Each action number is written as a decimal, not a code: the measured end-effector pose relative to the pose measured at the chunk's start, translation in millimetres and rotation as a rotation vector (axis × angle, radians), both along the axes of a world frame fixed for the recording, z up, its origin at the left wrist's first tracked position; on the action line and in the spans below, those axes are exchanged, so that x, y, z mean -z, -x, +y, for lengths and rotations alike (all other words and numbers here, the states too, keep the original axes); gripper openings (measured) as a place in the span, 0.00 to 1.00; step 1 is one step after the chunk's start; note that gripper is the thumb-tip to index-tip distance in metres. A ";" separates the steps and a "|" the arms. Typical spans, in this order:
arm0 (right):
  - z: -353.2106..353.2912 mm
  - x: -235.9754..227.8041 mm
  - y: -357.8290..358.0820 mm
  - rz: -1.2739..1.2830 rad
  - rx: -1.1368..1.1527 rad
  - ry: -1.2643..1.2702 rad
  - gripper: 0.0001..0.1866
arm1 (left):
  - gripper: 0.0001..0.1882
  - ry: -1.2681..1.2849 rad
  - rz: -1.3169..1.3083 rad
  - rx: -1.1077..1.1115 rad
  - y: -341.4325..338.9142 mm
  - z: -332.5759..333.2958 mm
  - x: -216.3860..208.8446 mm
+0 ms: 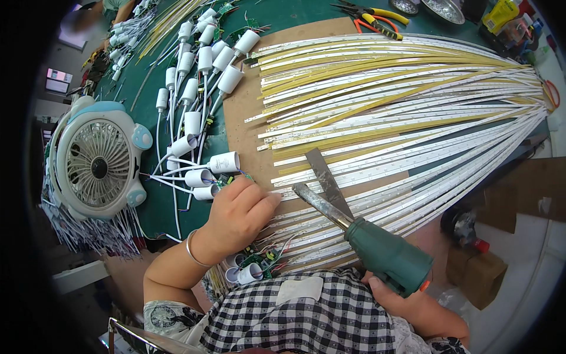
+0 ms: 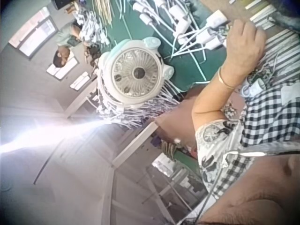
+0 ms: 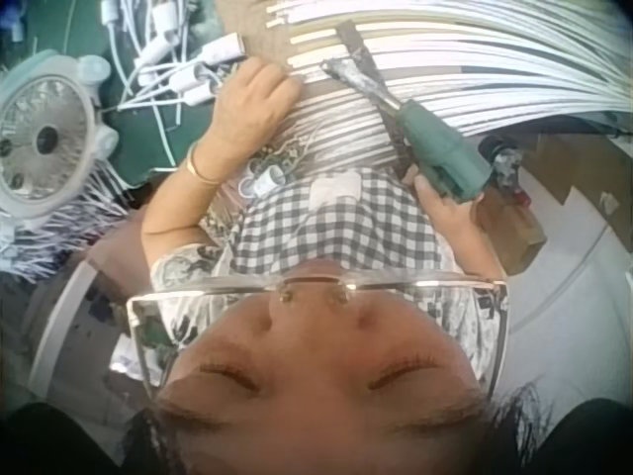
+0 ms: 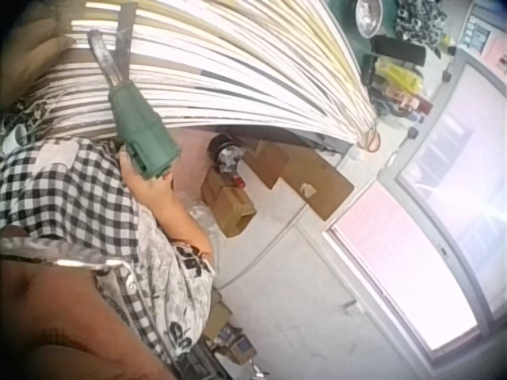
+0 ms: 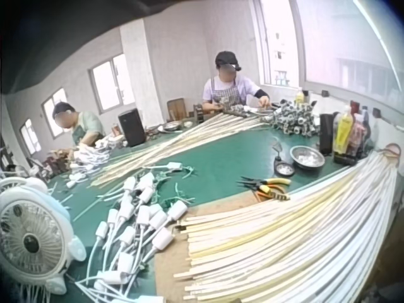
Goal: The person solders wires from light socket components to LED strips one by one using a soldering gun.
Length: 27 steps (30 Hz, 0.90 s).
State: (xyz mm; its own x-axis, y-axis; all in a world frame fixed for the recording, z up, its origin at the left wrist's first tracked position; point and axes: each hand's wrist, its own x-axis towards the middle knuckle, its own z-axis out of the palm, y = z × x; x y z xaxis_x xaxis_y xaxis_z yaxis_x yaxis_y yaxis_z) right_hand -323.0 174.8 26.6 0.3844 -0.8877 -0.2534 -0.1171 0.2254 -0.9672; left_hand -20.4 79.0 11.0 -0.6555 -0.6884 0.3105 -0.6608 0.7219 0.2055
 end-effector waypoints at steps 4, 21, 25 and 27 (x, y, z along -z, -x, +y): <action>-1.8 -5.5 -3.8 -0.004 0.015 -0.040 0.29 | 0.11 0.020 0.026 0.023 1.4 -0.8 3.2; -2.0 -10.4 -13.7 0.228 0.087 -0.084 0.13 | 0.15 -0.076 -0.074 -0.020 3.8 6.6 -3.4; -2.8 -9.2 -13.8 0.226 0.054 -0.077 0.14 | 0.15 -0.074 -0.091 -0.021 5.1 6.4 -4.1; -2.8 -9.3 -13.9 0.229 0.043 -0.079 0.14 | 0.15 -0.067 -0.093 -0.021 5.2 6.4 -4.0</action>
